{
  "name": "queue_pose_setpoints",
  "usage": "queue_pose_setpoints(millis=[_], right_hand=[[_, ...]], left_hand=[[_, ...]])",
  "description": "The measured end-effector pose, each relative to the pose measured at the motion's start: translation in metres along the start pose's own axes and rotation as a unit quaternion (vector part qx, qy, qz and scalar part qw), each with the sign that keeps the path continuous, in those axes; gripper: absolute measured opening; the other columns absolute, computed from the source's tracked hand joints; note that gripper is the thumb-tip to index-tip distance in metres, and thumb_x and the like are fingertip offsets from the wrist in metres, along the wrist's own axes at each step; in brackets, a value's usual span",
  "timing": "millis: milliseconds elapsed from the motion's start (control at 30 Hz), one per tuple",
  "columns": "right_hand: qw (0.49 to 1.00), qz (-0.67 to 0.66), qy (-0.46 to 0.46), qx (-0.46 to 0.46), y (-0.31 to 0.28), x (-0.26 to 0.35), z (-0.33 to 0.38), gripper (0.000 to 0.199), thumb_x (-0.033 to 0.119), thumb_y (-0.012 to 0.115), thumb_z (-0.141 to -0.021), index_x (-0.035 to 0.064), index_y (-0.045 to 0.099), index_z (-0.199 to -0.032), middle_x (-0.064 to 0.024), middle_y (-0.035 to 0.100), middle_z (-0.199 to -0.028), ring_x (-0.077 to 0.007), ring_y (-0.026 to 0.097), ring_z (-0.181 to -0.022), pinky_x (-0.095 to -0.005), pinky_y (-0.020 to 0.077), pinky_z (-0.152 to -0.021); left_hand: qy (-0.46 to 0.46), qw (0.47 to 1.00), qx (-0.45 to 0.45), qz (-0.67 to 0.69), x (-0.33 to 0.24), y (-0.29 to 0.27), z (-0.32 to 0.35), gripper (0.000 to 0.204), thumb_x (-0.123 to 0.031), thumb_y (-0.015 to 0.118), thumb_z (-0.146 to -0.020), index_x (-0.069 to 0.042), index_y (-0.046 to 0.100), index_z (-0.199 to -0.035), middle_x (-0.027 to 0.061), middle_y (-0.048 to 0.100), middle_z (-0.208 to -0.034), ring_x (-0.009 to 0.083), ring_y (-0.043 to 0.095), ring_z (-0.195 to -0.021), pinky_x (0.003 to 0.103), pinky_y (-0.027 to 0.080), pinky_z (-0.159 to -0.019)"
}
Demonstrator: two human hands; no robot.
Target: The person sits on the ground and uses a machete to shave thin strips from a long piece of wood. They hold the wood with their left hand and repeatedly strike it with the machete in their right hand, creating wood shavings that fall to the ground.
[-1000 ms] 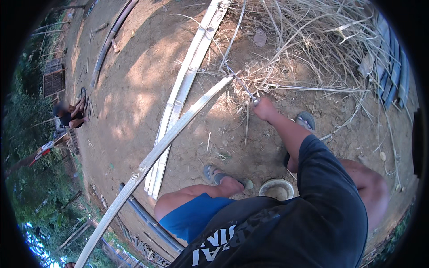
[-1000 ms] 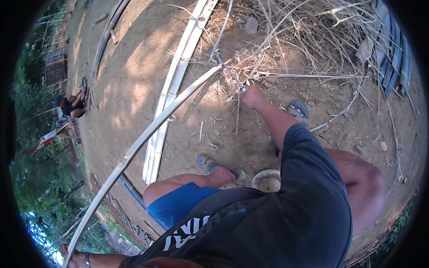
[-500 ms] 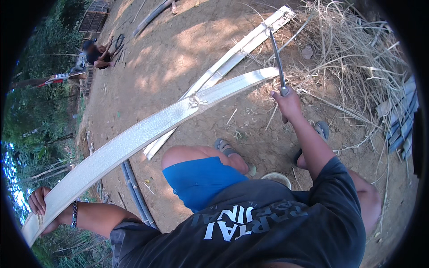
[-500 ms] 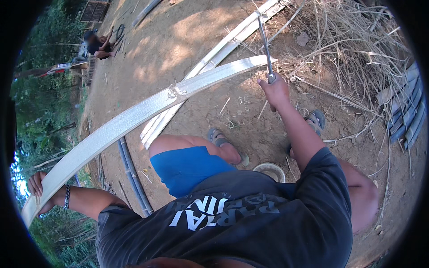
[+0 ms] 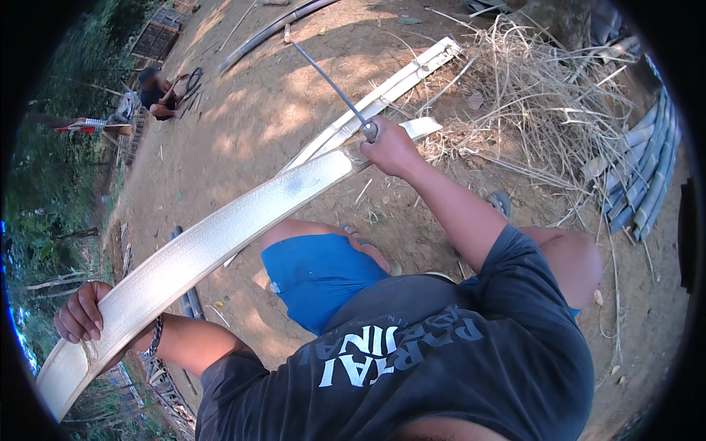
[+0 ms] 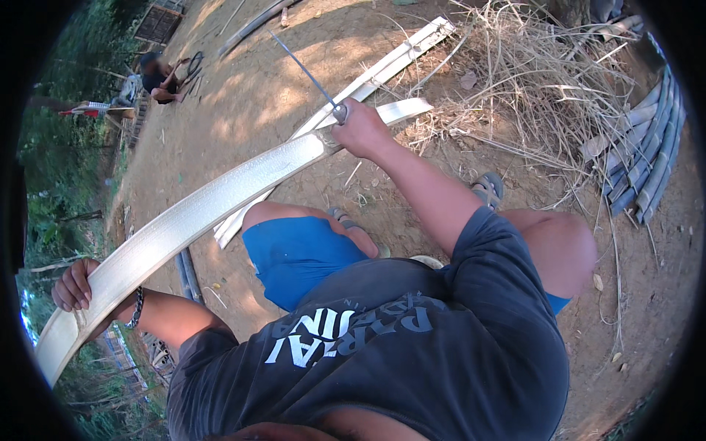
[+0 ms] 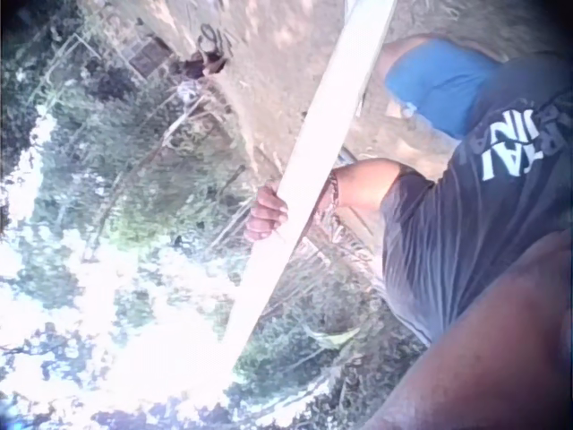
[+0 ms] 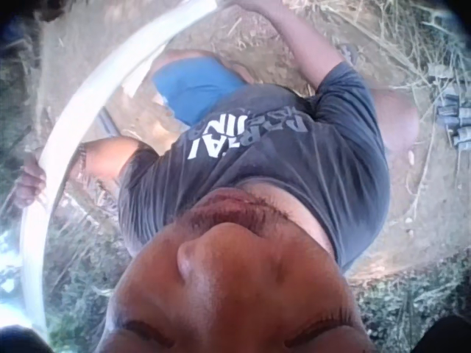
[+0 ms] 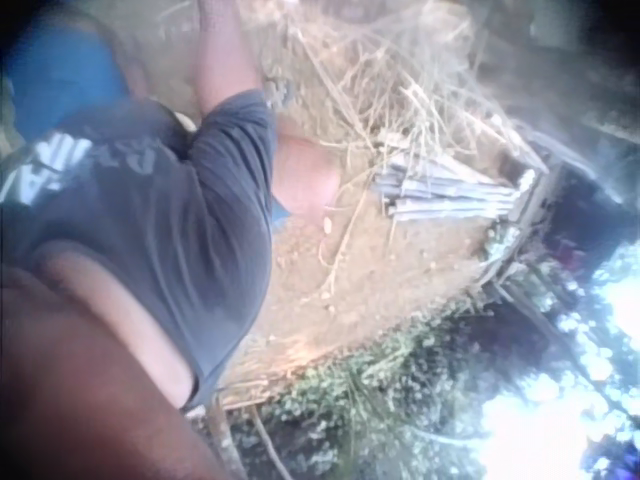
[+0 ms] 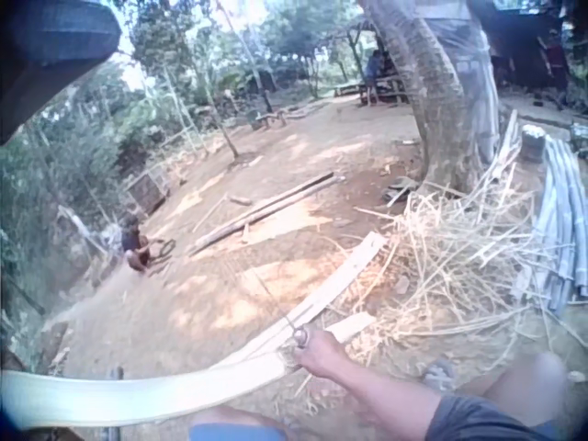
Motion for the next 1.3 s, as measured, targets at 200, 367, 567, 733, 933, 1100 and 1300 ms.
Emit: queue_pose_setpoints(millis=[200,367,567,733,933,1100,1300], right_hand=[[0.963,0.135,0.195,-0.126,-0.073,-0.147,0.021,0.041,0.028,0.066,-0.081,0.0035,0.059,-0.114,-0.0207,0.065,-0.111,-0.0352,0.062,-0.106,-0.0430,0.0482,-0.091],[0.918,0.234,0.283,-0.147,-0.084,-0.304,0.043,0.042,0.030,0.064,-0.078,0.0027,0.066,-0.109,-0.0224,0.066,-0.108,-0.0358,0.064,-0.102,-0.0427,0.0486,-0.091],[0.908,0.248,0.295,-0.165,-0.069,-0.280,0.063,0.036,0.026,0.060,-0.075,-0.0020,0.071,-0.095,-0.0233,0.069,-0.097,-0.0366,0.067,-0.096,-0.0418,0.0502,-0.089],[0.928,0.274,0.245,-0.061,-0.051,-0.256,0.063,0.034,0.022,0.059,-0.074,-0.0047,0.070,-0.092,-0.0234,0.069,-0.100,-0.0366,0.066,-0.098,-0.0425,0.0500,-0.090],[0.919,0.353,0.176,-0.017,-0.025,-0.301,0.063,0.024,0.018,0.056,-0.076,0.0040,0.074,-0.086,-0.0176,0.071,-0.096,-0.0342,0.068,-0.093,-0.0403,0.0524,-0.084],[0.868,0.456,0.192,0.043,-0.048,-0.347,0.072,0.023,0.014,0.054,-0.076,0.0119,0.076,-0.086,-0.0129,0.072,-0.089,-0.0299,0.069,-0.086,-0.0403,0.0535,-0.081],[0.892,0.417,0.175,0.020,-0.034,-0.275,0.064,0.019,0.019,0.058,-0.078,0.0094,0.075,-0.079,-0.0137,0.072,-0.085,-0.0291,0.070,-0.083,-0.0396,0.0544,-0.075]], left_hand=[[0.023,0.998,-0.052,-0.014,0.020,0.006,0.006,0.061,-0.061,0.076,-0.055,-0.010,0.052,-0.077,-0.0019,0.048,-0.064,0.0094,0.050,-0.056,0.022,0.040,-0.055],[0.125,0.971,-0.154,-0.136,-0.003,-0.037,0.005,0.076,-0.073,0.046,-0.077,-0.003,0.059,-0.104,0.0263,0.054,-0.106,0.0385,0.054,-0.101,0.056,0.043,-0.091],[0.100,0.862,-0.344,-0.359,-0.022,-0.014,0.013,0.080,-0.058,0.048,-0.086,0.009,0.040,-0.129,0.0368,0.034,-0.140,0.0482,0.031,-0.135,0.067,0.015,-0.113],[0.006,0.890,-0.360,-0.280,-0.054,-0.014,0.026,0.094,-0.043,0.059,-0.087,0.014,0.009,-0.143,0.0373,0.010,-0.151,0.0483,0.014,-0.142,0.063,0.006,-0.116],[0.064,0.942,-0.310,-0.113,-0.115,-0.087,0.068,0.070,-0.054,0.033,-0.091,0.011,0.046,-0.111,0.0209,0.048,-0.099,0.0370,0.048,-0.097,0.057,0.029,-0.108],[0.048,0.984,-0.172,-0.013,-0.070,-0.052,0.048,0.066,-0.055,0.042,-0.086,0.007,0.046,-0.106,0.0174,0.046,-0.094,0.0333,0.048,-0.094,0.056,0.029,-0.108],[0.096,0.969,-0.223,-0.035,-0.017,-0.031,0.036,0.064,-0.049,0.063,-0.071,0.004,0.049,-0.105,0.0153,0.047,-0.093,0.0324,0.049,-0.093,0.057,0.031,-0.107]])
Point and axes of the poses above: each hand's wrist, its own z-axis away from the middle knuckle, its own y-axis out of the palm, x = y × z, the point moved 7 cm from there along -z, towards the middle knuckle
